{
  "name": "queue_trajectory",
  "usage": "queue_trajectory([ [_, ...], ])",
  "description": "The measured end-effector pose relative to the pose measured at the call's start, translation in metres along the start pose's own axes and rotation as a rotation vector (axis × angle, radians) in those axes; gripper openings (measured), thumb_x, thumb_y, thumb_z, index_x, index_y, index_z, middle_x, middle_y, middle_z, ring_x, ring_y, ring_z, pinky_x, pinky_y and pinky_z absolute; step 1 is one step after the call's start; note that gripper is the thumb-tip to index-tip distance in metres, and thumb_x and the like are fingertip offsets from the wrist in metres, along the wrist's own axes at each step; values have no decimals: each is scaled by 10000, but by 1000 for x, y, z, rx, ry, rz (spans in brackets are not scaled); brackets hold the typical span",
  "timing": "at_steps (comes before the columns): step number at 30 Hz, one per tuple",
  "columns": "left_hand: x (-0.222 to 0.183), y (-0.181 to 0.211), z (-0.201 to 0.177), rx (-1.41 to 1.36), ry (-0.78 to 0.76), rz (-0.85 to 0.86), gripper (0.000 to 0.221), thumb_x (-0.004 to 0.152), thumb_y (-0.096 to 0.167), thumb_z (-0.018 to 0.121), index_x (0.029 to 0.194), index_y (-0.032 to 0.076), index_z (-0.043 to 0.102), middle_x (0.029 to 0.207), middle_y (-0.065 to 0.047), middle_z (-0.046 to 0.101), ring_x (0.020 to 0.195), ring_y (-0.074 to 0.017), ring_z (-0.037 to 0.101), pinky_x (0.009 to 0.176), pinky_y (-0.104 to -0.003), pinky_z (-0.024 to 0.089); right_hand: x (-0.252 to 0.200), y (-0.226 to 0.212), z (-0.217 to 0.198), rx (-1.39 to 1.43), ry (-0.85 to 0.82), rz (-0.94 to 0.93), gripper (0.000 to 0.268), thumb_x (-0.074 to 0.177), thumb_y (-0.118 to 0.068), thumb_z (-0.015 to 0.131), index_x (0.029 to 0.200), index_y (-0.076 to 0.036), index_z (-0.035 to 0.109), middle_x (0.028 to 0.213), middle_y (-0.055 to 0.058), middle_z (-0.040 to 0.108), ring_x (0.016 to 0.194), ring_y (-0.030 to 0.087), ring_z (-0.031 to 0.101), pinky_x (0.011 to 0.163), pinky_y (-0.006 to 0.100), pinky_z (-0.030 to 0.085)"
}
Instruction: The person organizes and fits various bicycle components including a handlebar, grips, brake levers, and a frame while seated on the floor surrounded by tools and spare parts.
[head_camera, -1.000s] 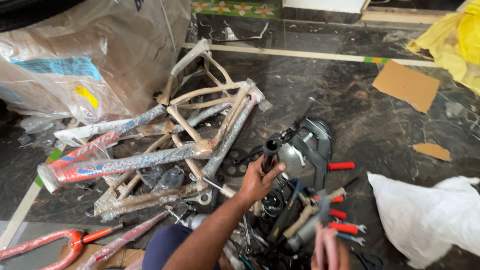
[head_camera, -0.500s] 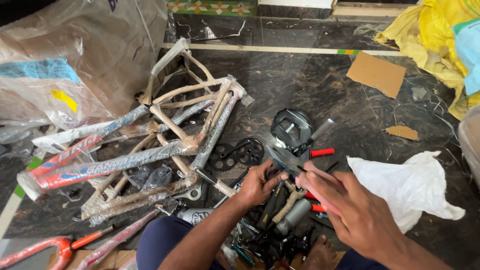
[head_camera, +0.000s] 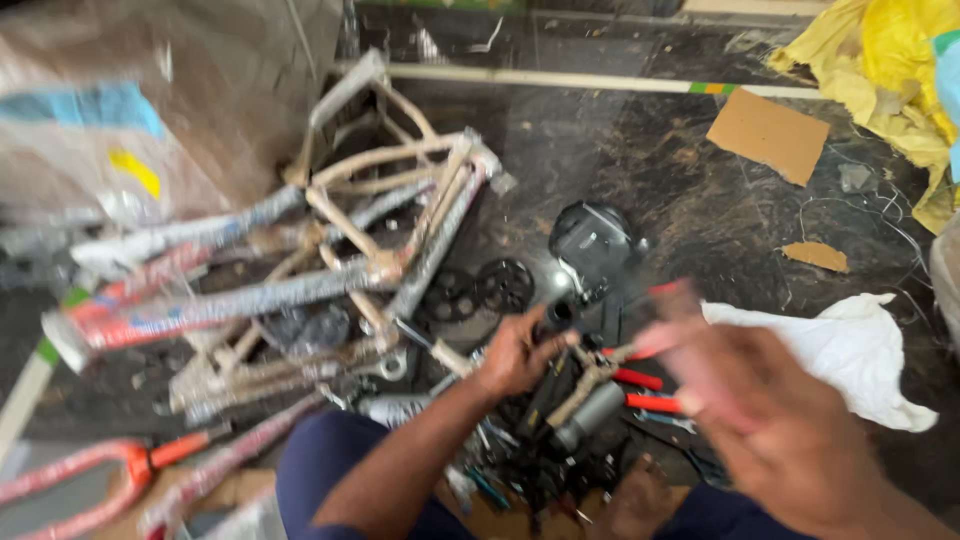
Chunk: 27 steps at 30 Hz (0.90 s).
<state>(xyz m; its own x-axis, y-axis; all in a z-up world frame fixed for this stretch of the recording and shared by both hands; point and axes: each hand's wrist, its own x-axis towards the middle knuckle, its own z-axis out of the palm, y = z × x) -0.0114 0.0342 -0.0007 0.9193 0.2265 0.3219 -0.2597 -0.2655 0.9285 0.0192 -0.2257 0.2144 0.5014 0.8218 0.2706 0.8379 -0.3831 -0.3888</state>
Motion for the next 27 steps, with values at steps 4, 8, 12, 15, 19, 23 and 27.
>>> queue_trajectory([
  [4,-9,6,1,-29,35,25,307,963,268,759,1130,34,655,811,-101,668,727,-125,572,700,-325,514,12,-8,-29,763,264,43,620,977,-290,691,1543,-167,469,1219,108,695,878,199,692,776,357,544],
  [8,-15,6,2,38,7,-29,302,954,280,784,1067,26,663,790,-122,642,699,-168,545,672,-342,503,7,-3,-15,1295,108,-75,635,1034,-334,663,1590,-156,414,1229,175,656,930,197,686,737,364,557],
  [12,-24,5,-1,91,23,-28,318,915,315,774,1006,47,629,784,-104,655,681,-190,618,631,-372,496,0,4,43,869,-482,659,653,1018,-455,496,1637,-310,347,894,117,572,624,161,551,539,288,468],
  [15,-38,-1,2,161,61,-97,361,918,333,787,946,33,589,738,-131,609,649,-236,589,611,-408,480,-5,13,28,974,-238,465,710,1010,-419,516,1658,-192,332,931,101,633,655,147,580,479,282,461],
  [19,-44,-6,2,178,71,-194,388,942,353,758,1014,27,560,801,-170,624,720,-291,620,665,-436,506,-5,1,34,1065,92,30,706,1077,-552,382,1598,-76,413,916,68,587,708,110,518,532,223,395],
  [23,-50,-7,-2,215,125,-74,385,912,336,766,1072,35,588,915,-177,677,829,-338,663,713,-455,513,-5,3,46,755,-469,537,659,1054,-513,408,1631,-195,401,859,55,591,594,111,502,508,260,500],
  [27,-56,-10,0,255,119,-127,405,905,319,774,1094,29,564,937,-201,660,878,-389,657,753,-473,504,-14,8,33,953,33,198,616,1094,-491,394,1486,-25,490,922,59,600,656,97,499,558,242,433],
])
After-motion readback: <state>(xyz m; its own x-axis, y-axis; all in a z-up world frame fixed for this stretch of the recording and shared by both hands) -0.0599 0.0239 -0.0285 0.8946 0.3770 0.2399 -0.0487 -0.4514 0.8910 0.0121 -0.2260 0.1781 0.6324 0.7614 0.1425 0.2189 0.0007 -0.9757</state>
